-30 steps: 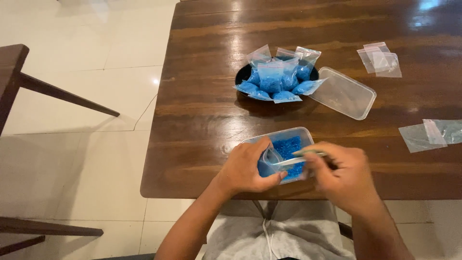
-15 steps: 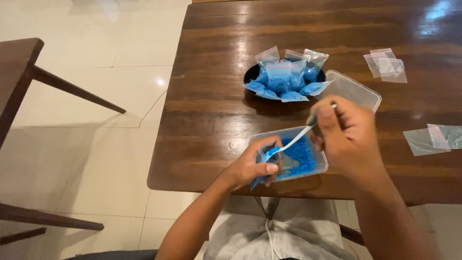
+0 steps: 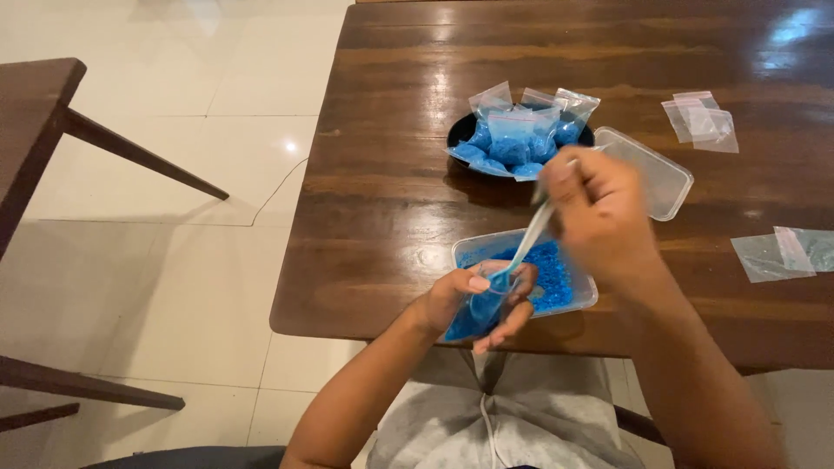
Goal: The person is bagging blue granular material into small plastic zip-lock bags using a small plastic spoon.
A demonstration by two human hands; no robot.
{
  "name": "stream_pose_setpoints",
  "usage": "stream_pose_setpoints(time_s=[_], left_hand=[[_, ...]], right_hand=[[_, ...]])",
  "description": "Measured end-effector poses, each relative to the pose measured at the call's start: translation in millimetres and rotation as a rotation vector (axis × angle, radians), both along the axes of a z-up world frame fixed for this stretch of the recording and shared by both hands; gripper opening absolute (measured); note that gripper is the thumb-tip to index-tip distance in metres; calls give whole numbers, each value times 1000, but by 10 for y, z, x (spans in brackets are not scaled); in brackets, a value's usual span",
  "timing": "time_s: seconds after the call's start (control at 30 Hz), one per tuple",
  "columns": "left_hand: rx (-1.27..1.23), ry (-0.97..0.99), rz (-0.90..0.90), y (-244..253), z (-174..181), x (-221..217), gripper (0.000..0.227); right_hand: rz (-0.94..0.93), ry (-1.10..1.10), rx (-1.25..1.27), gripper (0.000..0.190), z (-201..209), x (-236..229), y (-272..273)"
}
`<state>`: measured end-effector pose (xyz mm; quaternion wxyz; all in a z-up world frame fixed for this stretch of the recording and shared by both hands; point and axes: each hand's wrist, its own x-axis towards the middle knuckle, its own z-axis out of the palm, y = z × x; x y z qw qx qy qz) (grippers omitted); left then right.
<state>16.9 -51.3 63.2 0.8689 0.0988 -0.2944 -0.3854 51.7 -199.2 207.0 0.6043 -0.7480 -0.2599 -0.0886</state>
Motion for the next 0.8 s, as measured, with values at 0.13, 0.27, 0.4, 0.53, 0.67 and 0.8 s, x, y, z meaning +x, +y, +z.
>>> stream_pose_setpoints(time_s=[0.13, 0.27, 0.4, 0.53, 0.67, 0.8], left_hand=[[-106, -10, -103, -25, -1, 49, 35], [-171, -43, -168, 18, -15, 91, 38], [-204, -83, -220, 6, -72, 153, 42], [-244, -60, -254, 20, -21, 125, 37], [-197, -68, -217, 55, -33, 161, 39], [-149, -18, -198, 97, -3, 146, 36]], right_hand=[[114, -5, -62, 44, -105, 62, 40], [151, -115, -19, 43, -147, 163, -14], [179, -174, 36, 39, -261, 204, -42], [183, -162, 1, 42, -235, 122, 73], [201, -166, 87, 41, -273, 129, 33], [258, -179, 30, 45, -212, 77, 94]])
